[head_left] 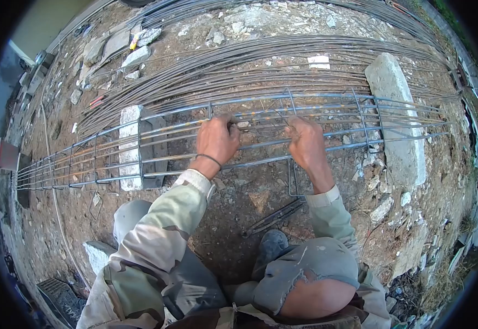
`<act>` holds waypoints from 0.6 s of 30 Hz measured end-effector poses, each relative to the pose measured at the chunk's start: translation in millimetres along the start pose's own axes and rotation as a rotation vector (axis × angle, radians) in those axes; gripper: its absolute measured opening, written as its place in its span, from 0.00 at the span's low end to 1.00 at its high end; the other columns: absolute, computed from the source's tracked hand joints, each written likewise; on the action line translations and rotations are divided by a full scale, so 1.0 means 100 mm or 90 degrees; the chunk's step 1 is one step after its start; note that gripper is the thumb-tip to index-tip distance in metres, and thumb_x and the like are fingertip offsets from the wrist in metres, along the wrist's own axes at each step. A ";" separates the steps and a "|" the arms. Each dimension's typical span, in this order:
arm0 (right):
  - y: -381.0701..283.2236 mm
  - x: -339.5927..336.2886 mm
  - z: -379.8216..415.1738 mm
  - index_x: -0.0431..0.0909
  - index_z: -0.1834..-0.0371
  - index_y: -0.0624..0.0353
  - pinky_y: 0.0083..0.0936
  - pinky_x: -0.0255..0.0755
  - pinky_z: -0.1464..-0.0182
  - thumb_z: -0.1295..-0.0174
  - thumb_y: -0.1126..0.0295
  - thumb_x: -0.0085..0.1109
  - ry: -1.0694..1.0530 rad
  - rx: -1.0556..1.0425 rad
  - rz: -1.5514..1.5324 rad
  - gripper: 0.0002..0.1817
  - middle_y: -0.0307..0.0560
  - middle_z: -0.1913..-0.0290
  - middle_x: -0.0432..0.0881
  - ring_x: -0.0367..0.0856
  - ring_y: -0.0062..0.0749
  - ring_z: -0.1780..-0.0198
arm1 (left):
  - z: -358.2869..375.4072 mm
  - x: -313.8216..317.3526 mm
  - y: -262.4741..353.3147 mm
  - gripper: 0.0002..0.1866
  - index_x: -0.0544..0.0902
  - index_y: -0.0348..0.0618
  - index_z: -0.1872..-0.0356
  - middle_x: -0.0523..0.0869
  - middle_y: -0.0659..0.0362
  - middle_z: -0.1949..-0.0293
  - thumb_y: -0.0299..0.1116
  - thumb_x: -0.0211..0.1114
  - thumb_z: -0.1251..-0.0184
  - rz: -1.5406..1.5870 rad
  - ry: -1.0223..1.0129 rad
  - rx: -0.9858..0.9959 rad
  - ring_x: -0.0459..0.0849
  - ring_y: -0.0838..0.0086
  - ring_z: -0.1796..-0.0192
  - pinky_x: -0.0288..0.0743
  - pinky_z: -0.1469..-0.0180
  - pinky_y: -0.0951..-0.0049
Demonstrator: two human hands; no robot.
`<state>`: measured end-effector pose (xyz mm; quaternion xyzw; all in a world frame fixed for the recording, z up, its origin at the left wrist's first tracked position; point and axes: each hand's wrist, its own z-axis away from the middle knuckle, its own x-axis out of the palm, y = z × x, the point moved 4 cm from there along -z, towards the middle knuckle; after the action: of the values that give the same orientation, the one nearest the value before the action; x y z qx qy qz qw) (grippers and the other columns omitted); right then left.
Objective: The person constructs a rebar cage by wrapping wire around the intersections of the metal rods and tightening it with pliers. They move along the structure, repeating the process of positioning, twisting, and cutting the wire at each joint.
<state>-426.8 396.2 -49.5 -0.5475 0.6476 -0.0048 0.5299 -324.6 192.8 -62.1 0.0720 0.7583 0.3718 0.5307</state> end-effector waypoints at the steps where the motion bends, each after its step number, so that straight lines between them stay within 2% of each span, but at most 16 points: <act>1: 0.02 -0.03 0.02 0.83 0.58 0.70 0.46 0.78 0.58 0.40 0.85 0.61 0.031 0.003 -0.011 0.08 0.65 0.65 0.85 0.86 0.64 0.59 | 0.00 0.00 -0.01 0.11 0.91 0.40 0.59 0.90 0.42 0.67 0.30 0.66 0.38 -0.001 0.000 -0.001 0.90 0.47 0.62 0.83 0.52 0.55; 5: 0.10 -0.15 0.03 0.84 0.56 0.65 0.46 0.76 0.59 0.40 0.83 0.65 0.022 0.002 0.040 0.10 0.63 0.61 0.86 0.85 0.63 0.58 | 0.02 0.06 -0.03 0.11 0.91 0.41 0.58 0.90 0.42 0.66 0.30 0.67 0.39 0.002 0.002 0.057 0.90 0.47 0.61 0.83 0.52 0.54; 7: 0.08 -0.20 0.00 0.84 0.58 0.70 0.45 0.78 0.60 0.50 0.90 0.56 0.017 -0.034 0.061 0.15 0.65 0.64 0.86 0.86 0.63 0.59 | 0.02 0.09 -0.03 0.11 0.91 0.41 0.57 0.90 0.42 0.66 0.30 0.67 0.39 -0.003 0.003 0.069 0.90 0.47 0.61 0.83 0.52 0.53; 11: 0.04 -0.19 0.00 0.84 0.59 0.68 0.46 0.77 0.61 0.50 0.90 0.56 -0.057 -0.023 0.094 0.15 0.64 0.67 0.85 0.86 0.62 0.61 | 0.02 0.13 -0.03 0.12 0.91 0.41 0.57 0.90 0.42 0.66 0.31 0.68 0.40 -0.028 -0.015 0.046 0.90 0.46 0.61 0.83 0.52 0.52; 13: 0.04 -0.16 0.02 0.83 0.62 0.68 0.46 0.76 0.62 0.45 0.87 0.59 -0.032 -0.056 0.076 0.09 0.63 0.68 0.85 0.86 0.60 0.63 | 0.01 0.12 -0.01 0.12 0.91 0.40 0.57 0.90 0.42 0.66 0.31 0.68 0.40 -0.028 -0.021 0.041 0.90 0.46 0.60 0.83 0.51 0.52; 15: 0.03 -0.21 0.03 0.83 0.63 0.68 0.46 0.76 0.63 0.43 0.86 0.61 -0.022 -0.019 0.057 0.06 0.64 0.68 0.85 0.87 0.59 0.64 | 0.01 0.11 0.02 0.11 0.91 0.37 0.58 0.91 0.43 0.64 0.28 0.66 0.38 -0.029 -0.035 0.033 0.92 0.50 0.60 0.85 0.52 0.59; 18: 0.05 -0.18 0.02 0.82 0.65 0.68 0.45 0.76 0.64 0.41 0.83 0.64 -0.021 0.020 0.056 0.02 0.64 0.68 0.85 0.87 0.58 0.65 | 0.01 0.15 -0.01 0.12 0.91 0.39 0.57 0.91 0.42 0.64 0.31 0.69 0.39 0.015 -0.024 0.053 0.90 0.46 0.59 0.83 0.51 0.53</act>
<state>-431.9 412.4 -41.6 -0.5103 0.6617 0.0172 0.5490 -330.1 199.7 -74.5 0.1098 0.7622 0.3448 0.5367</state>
